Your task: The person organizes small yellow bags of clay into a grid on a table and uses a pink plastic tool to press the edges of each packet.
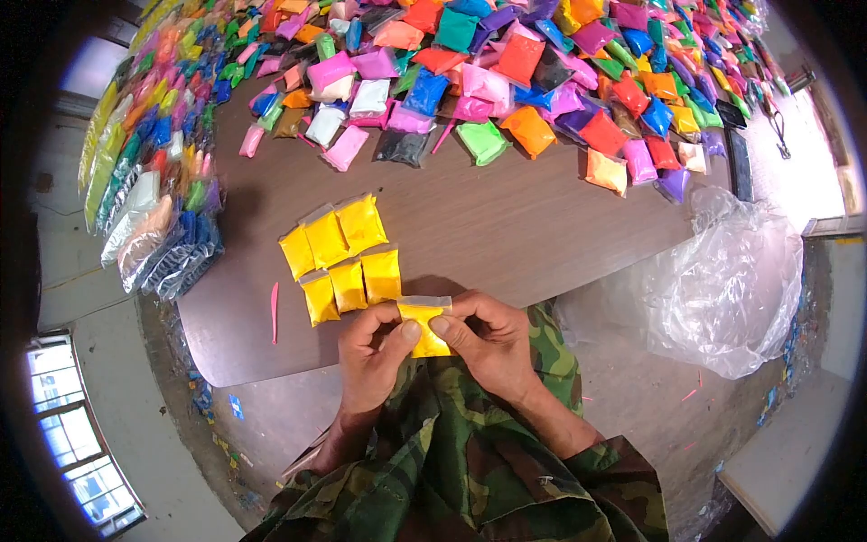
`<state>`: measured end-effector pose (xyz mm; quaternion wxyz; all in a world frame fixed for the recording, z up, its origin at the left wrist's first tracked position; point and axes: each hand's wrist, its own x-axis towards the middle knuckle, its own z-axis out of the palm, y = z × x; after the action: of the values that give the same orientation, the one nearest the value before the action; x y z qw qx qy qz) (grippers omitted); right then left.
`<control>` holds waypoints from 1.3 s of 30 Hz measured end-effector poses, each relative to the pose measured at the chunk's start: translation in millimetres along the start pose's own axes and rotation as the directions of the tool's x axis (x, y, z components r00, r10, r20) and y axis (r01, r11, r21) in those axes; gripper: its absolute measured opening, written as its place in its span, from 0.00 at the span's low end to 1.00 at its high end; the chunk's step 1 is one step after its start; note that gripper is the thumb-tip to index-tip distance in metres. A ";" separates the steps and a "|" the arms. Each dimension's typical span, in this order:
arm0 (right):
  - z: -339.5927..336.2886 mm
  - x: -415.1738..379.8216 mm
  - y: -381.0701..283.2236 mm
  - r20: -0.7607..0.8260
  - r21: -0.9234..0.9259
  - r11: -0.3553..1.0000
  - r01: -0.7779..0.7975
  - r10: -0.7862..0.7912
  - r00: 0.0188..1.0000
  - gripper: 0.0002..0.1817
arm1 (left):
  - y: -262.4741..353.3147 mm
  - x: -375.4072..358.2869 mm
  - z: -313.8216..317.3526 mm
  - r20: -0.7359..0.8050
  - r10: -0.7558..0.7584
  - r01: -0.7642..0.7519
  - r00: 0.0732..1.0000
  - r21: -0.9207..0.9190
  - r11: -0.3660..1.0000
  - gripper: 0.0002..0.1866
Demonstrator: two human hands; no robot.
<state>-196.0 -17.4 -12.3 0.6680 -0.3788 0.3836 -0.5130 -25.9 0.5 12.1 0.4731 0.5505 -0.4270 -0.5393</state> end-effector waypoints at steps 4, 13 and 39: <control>2.0 0.6 -4.2 0.028 -0.005 0.999 -0.039 0.039 0.999 0.07 | -4.6 -1.2 -11.3 0.031 0.047 -0.051 0.998 0.133 0.990 0.09; -4.8 -0.9 3.7 0.035 0.038 0.999 0.020 -0.021 0.999 0.05 | 2.2 2.4 -2.9 0.033 0.033 -0.035 0.999 0.092 0.995 0.07; 4.8 -0.9 3.3 0.031 0.011 0.997 -0.076 0.075 0.997 0.08 | -1.8 0.8 -10.0 -0.021 0.148 -0.142 0.989 0.178 0.974 0.08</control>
<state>-190.5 -15.3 -13.2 0.6950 -0.3676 0.3843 -0.4839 -15.9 0.7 9.9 0.4678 0.5666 -0.5038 -0.4541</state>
